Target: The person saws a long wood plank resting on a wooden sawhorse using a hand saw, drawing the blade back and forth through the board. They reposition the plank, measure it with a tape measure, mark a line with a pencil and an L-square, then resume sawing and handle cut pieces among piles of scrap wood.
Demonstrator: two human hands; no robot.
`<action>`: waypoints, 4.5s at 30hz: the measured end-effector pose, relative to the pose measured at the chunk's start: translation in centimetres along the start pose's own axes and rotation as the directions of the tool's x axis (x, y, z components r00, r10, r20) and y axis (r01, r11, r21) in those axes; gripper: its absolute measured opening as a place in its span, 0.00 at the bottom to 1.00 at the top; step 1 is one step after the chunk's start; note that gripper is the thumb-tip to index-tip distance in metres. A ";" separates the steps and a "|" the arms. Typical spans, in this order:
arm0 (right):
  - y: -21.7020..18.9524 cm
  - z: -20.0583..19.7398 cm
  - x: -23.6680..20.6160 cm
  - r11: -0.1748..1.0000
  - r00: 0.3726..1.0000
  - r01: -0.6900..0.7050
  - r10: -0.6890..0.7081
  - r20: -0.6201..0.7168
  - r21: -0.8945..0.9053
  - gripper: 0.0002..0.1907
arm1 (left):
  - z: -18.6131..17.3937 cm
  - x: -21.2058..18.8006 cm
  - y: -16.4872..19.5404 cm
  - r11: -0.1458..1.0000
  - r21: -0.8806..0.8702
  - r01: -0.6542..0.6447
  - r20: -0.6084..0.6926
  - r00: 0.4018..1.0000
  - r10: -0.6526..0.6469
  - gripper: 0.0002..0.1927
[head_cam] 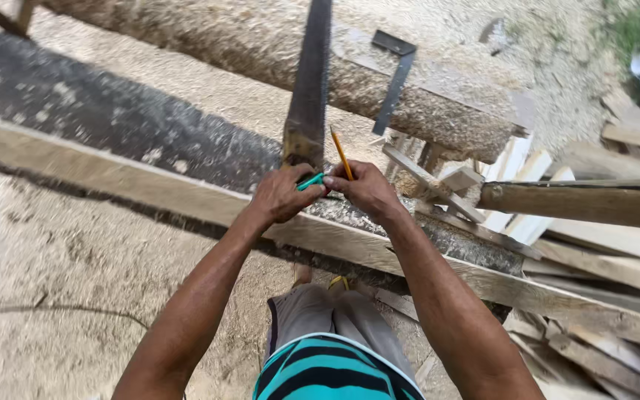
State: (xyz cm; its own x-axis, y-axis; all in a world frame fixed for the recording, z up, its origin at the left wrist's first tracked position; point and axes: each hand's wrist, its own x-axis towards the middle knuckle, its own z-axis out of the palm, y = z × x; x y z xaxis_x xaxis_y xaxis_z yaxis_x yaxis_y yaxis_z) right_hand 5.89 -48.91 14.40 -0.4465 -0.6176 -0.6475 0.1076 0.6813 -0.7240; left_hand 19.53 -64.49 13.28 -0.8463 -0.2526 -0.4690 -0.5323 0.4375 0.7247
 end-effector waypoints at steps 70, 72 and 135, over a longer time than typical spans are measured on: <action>22.2 -8.0 -17.6 0.931 0.843 0.259 -0.088 -0.530 0.256 0.22 | 36.8 -4.5 12.1 -0.489 -0.829 0.272 0.375 0.919 -0.125 0.42; 25.8 -12.1 -21.2 0.929 0.823 0.281 -0.105 -0.558 0.239 0.17 | 42.5 -4.4 16.4 -0.479 -0.821 0.311 0.395 0.915 -0.085 0.41; 41.6 -30.1 -24.8 0.977 0.980 -0.054 0.012 -0.197 -0.208 0.10 | 67.3 0.0 29.5 -0.434 -0.779 0.453 0.488 0.872 0.034 0.28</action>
State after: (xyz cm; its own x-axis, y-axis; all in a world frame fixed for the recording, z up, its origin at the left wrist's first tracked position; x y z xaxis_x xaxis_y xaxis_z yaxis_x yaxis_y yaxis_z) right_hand -5.27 6.60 7.46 -0.6111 -0.5200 -0.5968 -0.0560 0.7805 -0.6227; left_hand 5.31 6.48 0.64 -0.7454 0.2158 -0.6307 -0.1695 -0.9764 -0.1337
